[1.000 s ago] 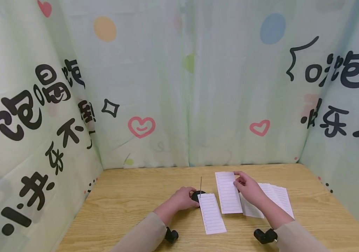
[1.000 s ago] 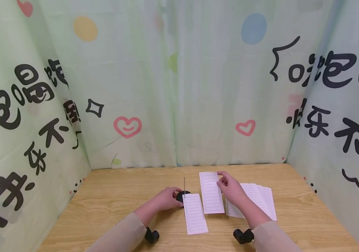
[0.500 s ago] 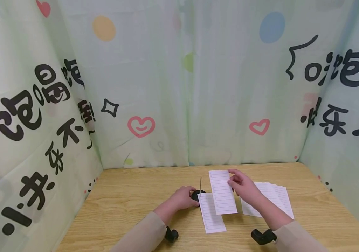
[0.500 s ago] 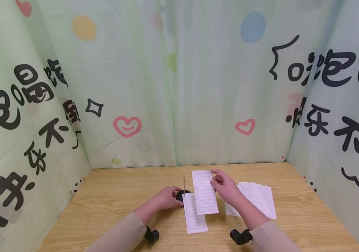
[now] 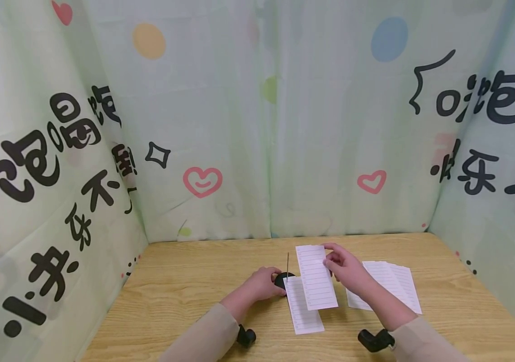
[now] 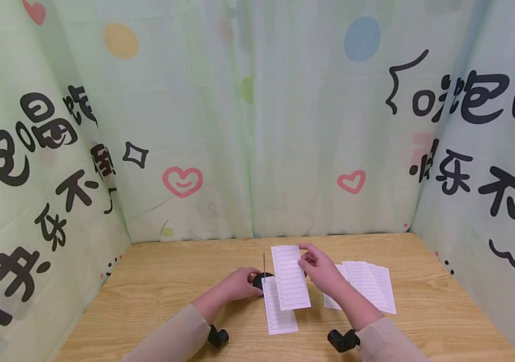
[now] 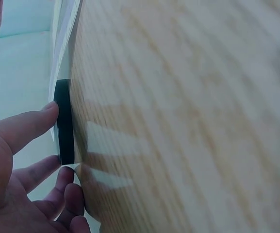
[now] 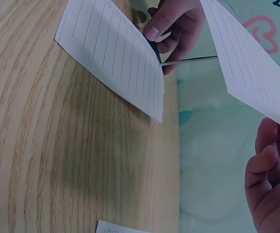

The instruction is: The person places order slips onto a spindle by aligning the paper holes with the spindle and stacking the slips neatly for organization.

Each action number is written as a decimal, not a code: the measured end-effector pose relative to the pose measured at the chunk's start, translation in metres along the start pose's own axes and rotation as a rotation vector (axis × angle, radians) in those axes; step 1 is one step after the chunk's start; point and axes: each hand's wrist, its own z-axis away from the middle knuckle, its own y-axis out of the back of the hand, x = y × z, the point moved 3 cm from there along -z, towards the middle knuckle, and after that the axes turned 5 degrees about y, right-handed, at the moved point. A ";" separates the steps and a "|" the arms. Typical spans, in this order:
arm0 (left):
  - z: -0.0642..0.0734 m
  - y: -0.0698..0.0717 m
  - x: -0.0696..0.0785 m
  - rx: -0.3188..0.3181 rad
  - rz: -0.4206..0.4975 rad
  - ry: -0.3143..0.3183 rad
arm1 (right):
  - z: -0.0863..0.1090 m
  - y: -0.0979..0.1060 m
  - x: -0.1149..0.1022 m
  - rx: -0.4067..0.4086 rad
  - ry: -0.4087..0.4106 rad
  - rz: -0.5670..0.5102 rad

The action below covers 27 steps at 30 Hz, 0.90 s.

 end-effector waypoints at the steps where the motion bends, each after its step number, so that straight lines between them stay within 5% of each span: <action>1: 0.000 0.001 0.000 0.000 -0.002 0.002 | -0.001 0.000 0.000 -0.001 0.003 -0.002; 9: 0.000 0.005 -0.002 0.012 0.071 0.000 | -0.004 -0.004 0.001 -0.015 0.017 -0.036; 15: 0.000 0.014 -0.003 0.099 0.196 -0.040 | -0.004 -0.010 0.001 -0.016 0.012 -0.048; 27: 0.008 0.036 0.026 0.224 0.463 -0.119 | -0.009 -0.016 0.001 -0.017 -0.008 -0.035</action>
